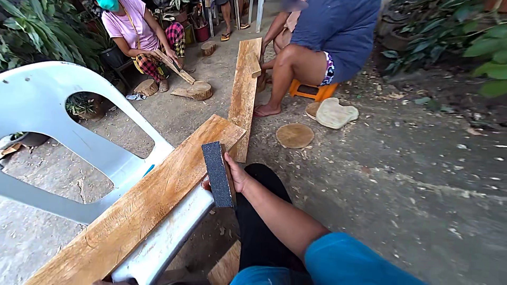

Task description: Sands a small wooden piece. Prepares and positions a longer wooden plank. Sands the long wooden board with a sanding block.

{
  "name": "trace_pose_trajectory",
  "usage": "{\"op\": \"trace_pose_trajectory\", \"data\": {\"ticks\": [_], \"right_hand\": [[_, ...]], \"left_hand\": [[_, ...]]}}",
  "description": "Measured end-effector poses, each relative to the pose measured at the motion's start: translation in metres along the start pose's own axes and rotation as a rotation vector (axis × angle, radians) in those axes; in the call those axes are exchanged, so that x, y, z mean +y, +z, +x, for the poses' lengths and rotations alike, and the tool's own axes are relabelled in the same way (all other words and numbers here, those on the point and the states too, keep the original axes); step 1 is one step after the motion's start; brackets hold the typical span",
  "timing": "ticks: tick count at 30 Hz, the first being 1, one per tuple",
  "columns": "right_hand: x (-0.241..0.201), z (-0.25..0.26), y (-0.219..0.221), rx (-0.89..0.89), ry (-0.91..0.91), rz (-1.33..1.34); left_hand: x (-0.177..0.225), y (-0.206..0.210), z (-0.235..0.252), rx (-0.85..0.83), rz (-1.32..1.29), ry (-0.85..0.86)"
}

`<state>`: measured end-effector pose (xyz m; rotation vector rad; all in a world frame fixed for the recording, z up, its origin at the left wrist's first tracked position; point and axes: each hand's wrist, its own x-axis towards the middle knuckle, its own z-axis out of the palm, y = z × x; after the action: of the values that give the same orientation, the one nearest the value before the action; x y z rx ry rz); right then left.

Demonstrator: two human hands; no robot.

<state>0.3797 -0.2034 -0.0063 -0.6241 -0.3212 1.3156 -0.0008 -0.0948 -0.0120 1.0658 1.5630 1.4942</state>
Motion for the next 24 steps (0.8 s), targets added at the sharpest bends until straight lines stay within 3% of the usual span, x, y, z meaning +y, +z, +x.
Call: {"op": "trace_pose_trajectory", "data": {"ticks": [10, 16, 20, 22, 24], "right_hand": [[-0.001, -0.001, -0.001, -0.025, 0.043, -0.007], [-0.021, -0.022, 0.023, 0.126, 0.109, -0.166], [-0.04, -0.032, 0.048, 0.379, 0.023, -0.558], [-0.054, -0.028, 0.049, 0.481, -0.08, -0.889], [-0.077, -0.014, 0.049, 0.474, -0.184, -1.276]], "left_hand": [[-0.006, 0.001, 0.008, -0.054, -0.201, -0.069], [0.005, 0.011, -0.001, -0.088, -0.216, -0.094], [0.0, 0.015, 0.002, -0.06, -0.237, -0.144], [-0.002, 0.017, 0.004, -0.05, -0.232, -0.187], [-0.006, 0.016, 0.004, -0.052, -0.214, -0.206]]}}
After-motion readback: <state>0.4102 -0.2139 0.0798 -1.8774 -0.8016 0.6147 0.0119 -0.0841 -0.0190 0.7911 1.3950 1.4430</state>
